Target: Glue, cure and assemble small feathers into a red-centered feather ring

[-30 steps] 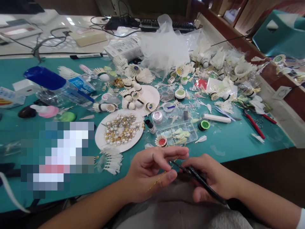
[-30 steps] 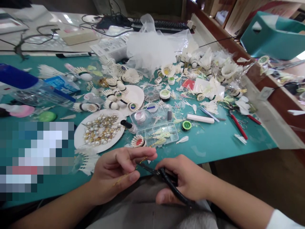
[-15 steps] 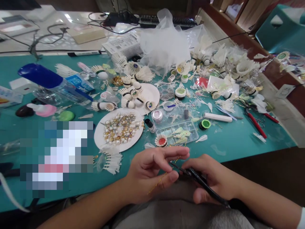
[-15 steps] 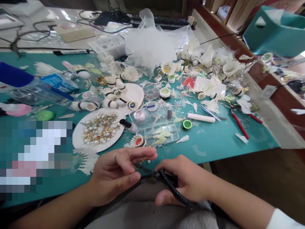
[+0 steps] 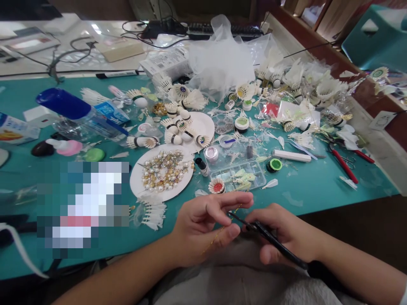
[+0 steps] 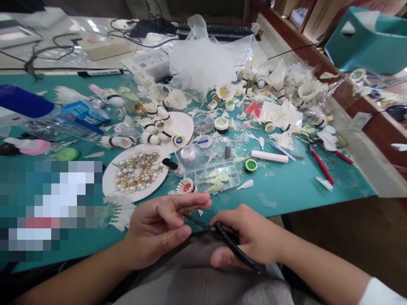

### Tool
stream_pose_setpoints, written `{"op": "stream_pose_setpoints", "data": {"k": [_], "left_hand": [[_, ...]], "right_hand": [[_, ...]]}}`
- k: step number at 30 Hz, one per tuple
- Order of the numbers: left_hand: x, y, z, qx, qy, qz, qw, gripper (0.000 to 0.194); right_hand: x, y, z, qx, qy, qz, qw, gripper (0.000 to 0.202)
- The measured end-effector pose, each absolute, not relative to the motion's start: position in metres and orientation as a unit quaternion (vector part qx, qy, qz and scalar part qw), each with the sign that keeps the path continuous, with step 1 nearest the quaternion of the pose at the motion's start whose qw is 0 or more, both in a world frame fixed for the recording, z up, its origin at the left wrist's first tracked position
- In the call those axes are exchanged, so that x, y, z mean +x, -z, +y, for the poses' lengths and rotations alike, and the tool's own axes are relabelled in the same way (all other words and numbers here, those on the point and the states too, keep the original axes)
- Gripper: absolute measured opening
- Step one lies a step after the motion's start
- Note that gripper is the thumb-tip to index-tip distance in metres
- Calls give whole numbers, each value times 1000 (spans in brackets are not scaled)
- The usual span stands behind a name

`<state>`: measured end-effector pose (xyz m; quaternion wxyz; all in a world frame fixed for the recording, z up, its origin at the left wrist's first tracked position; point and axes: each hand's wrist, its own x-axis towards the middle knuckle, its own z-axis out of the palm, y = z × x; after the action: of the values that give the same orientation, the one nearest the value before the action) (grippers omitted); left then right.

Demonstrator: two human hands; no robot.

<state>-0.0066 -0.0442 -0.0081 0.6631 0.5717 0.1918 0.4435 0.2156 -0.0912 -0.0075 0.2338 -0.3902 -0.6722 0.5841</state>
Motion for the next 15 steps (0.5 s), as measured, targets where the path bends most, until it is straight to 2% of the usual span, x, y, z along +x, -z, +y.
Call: {"op": "stream_pose_setpoints", "data": {"k": [4,9,15], "left_hand": [[-7,9,-44,567,-445,183,668,17],[-6,11,-44,551,-446,183,681,17],[-4,11,-44,522,-450,169,704,16]], "right_hand": [[215,7,-92,-399,-571,-678,235,51],[213,12,-94,-420,-556,-681,223,26],[208,10,-96,-450,-570,-660,192,29]]}}
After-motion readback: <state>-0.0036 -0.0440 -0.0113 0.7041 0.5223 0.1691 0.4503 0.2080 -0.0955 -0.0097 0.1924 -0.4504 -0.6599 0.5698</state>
